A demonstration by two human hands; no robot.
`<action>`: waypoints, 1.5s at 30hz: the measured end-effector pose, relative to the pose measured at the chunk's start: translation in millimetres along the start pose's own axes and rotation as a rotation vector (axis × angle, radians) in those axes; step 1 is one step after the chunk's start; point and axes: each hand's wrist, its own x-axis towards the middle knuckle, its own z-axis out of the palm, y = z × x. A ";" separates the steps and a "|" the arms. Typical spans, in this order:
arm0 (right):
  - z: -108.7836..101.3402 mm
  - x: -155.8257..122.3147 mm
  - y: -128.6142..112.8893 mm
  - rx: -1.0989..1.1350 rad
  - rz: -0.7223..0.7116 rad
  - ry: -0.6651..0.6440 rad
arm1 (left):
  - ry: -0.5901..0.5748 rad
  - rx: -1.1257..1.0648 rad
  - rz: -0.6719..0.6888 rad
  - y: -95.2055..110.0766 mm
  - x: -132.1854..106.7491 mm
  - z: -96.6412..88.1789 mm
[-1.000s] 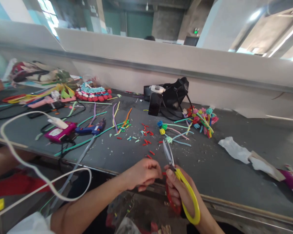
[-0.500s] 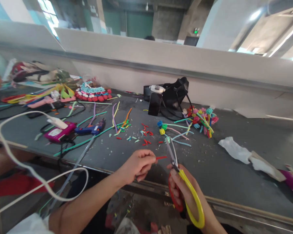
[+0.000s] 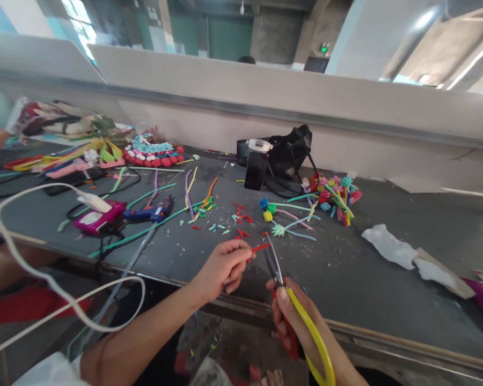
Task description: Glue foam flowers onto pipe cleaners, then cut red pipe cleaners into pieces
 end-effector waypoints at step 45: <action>4.0 2.3 -0.7 0.034 0.090 -0.015 | -0.087 0.084 -0.131 -2.1 -1.9 6.3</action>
